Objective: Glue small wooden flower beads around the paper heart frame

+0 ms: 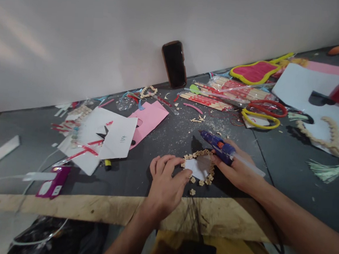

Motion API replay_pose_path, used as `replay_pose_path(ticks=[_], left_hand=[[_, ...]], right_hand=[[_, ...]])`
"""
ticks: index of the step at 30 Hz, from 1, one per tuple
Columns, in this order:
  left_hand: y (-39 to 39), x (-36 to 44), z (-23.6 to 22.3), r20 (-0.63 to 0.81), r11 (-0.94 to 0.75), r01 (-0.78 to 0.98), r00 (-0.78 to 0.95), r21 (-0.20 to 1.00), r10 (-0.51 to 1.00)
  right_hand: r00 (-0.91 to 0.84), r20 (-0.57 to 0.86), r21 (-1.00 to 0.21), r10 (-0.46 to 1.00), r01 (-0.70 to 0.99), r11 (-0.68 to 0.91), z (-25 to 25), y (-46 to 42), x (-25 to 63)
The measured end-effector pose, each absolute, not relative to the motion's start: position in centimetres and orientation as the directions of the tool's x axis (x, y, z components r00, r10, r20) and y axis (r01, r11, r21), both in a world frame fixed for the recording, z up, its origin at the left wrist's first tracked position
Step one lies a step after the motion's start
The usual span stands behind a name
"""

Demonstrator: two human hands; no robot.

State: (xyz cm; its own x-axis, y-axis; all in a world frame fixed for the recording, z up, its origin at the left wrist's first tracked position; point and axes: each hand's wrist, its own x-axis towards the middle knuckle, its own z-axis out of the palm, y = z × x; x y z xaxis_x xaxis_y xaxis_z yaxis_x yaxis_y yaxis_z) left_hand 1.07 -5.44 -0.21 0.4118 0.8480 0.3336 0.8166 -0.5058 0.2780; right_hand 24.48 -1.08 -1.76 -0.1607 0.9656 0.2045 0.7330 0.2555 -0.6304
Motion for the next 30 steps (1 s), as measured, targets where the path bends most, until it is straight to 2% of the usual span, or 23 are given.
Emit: replay_pose_path(ticks=[5,20,25,30], left_hand=[[-5.33,1.33,-0.50,0.370,-0.499,0.833,0.397,0.238,0.840],[-5.82,1.17,-0.20,0.381,-0.540,0.803,0.430,0.254,0.818],[-5.87,1.78,-0.55,0.429,-0.564,0.801,0.446,0.202,0.786],[-5.66,1.93,-0.23,0.379,-0.561,0.806,0.468,0.186,0.798]], right_hand=[[-0.154,0.207,-0.630,0.966,0.734,0.252,-1.67,-1.02,24.38],[-0.166,0.210,-0.636,0.963,0.725,0.264,-1.47,-1.12,24.44],[-0.168,0.206,-0.636,0.964,0.726,0.262,-1.45,-1.11,24.49],[-0.154,0.207,-0.644,0.966,0.722,0.253,-1.41,-1.09,24.46]])
